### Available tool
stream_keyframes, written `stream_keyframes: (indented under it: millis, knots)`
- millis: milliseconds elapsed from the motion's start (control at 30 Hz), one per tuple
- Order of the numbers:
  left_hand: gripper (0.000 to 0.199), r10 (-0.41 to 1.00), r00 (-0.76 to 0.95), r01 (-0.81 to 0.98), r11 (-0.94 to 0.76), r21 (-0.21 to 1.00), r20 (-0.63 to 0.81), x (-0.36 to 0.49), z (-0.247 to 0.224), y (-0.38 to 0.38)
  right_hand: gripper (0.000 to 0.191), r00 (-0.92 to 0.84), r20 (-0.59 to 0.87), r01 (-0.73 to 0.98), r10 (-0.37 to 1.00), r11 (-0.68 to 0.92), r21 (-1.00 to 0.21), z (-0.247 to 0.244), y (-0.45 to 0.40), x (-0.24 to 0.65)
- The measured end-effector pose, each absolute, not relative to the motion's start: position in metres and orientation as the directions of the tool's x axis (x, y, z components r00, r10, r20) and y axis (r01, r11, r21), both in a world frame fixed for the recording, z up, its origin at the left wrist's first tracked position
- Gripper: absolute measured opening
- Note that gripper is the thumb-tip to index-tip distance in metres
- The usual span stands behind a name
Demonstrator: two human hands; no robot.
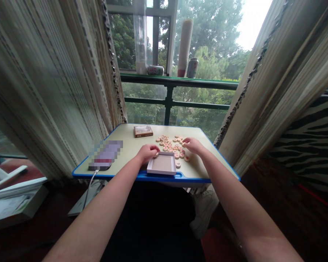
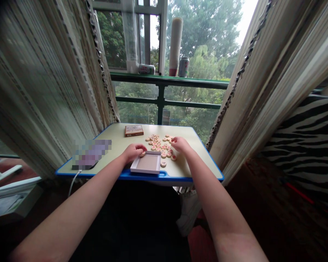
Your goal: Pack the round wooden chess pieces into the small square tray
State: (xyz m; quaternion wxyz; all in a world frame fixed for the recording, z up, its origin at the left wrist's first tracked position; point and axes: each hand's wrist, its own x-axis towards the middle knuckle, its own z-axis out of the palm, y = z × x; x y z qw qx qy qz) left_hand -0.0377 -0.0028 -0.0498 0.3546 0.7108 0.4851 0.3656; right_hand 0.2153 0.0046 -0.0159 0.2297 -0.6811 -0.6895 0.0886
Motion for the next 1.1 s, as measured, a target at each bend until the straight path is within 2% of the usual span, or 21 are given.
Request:
stream_keyframes:
  millis: [133,300,400,500,567,667,800,900,1100]
  knots:
    - [0.025,0.931,0.294,0.516,-0.344,0.785,0.215,-0.037,-0.048,-0.001,0.022,-0.012,0.160,0.913,0.987,0.076,-0.400,-0.011,0.028,0.217]
    - [0.022,0.910,0.328,0.594,-0.406,0.695,0.253,-0.034,-0.045,-0.001,0.019,-0.054,0.309,0.920,0.949,0.168,-0.354,-0.025,0.033,0.224]
    - [0.020,0.907,0.351,0.596,-0.409,0.691,0.234,-0.032,-0.042,0.000,0.019,-0.047,0.330,0.910,0.943,0.176,-0.376,-0.028,0.029,0.234]
    - [0.020,0.912,0.381,0.575,-0.363,0.733,0.153,-0.032,-0.035,0.005,0.018,-0.071,0.235,0.904,0.969,0.162,-0.396,-0.025,0.027,0.241]
    - [0.020,0.901,0.433,0.569,-0.298,0.766,0.029,-0.035,-0.026,0.012,0.017,-0.103,0.190,0.907,0.976,0.171,-0.386,-0.024,0.027,0.243]
    - [0.020,0.795,0.569,0.555,-0.183,0.811,-0.210,-0.040,-0.007,0.028,0.015,-0.099,0.216,0.903,0.971,0.179,-0.390,-0.026,0.028,0.243]
    - [0.028,0.663,0.644,0.559,-0.070,0.826,-0.380,-0.044,0.007,0.052,0.013,-0.083,0.239,0.897,0.967,0.177,-0.404,-0.029,0.029,0.244]
    - [0.026,0.628,0.661,0.571,-0.064,0.819,-0.412,-0.045,0.005,0.063,0.012,-0.066,0.234,0.885,0.970,0.165,-0.435,-0.027,0.027,0.245]
    - [0.031,0.690,0.637,0.523,-0.058,0.851,-0.344,-0.051,-0.006,0.065,0.021,-0.094,0.217,0.825,0.972,0.197,-0.529,-0.027,0.025,0.242]
